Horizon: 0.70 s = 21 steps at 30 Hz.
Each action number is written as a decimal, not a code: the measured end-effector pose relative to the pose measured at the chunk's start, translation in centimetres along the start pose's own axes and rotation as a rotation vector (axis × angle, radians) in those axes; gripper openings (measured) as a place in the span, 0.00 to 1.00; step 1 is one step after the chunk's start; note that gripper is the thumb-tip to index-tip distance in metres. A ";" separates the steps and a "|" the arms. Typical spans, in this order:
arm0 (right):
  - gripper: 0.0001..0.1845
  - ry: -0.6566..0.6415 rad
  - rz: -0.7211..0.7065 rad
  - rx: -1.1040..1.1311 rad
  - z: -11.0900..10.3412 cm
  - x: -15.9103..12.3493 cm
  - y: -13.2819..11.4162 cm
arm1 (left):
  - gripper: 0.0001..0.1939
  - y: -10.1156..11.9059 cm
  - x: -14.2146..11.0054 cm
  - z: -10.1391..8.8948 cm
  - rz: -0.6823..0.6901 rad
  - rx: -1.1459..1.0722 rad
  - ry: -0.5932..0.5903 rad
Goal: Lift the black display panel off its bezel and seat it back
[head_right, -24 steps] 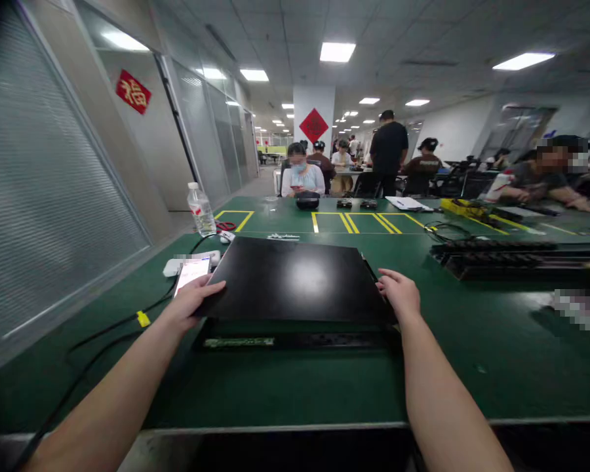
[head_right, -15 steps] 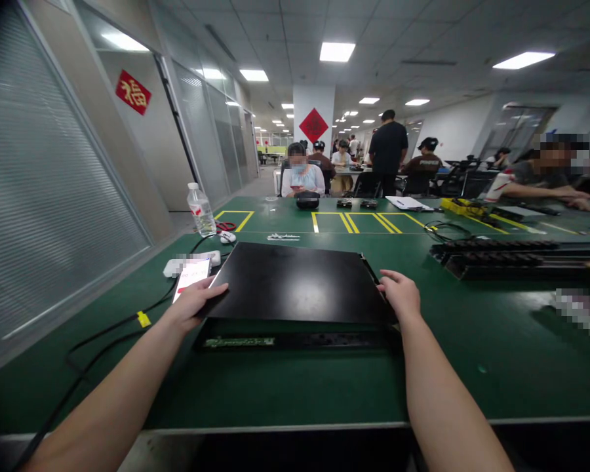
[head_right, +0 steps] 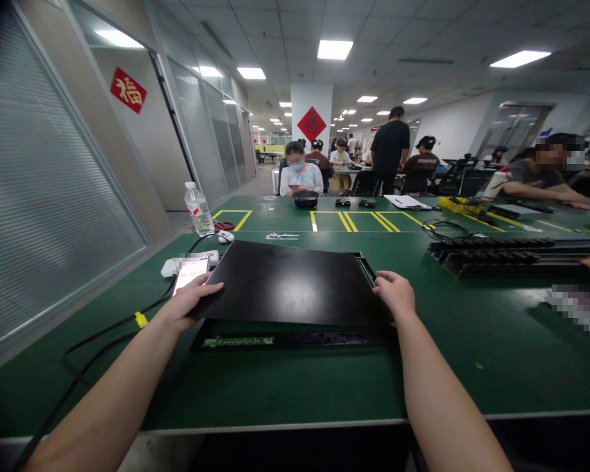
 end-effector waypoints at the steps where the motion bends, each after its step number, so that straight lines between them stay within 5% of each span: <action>1: 0.27 0.000 0.002 -0.005 0.0 0.0 0.0 | 0.21 0.0 0.0 0.0 -0.004 0.001 0.004; 21: 0.28 -0.037 0.009 0.110 0.4 -0.6 -0.7 | 0.24 1.0 -0.9 0.2 0.017 0.017 -0.024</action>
Point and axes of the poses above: each hand's wrist, its own x-axis towards the middle knuckle, its own z-axis out of the palm, y = z × x, the point moved 9 cm from there along x, towards the middle knuckle
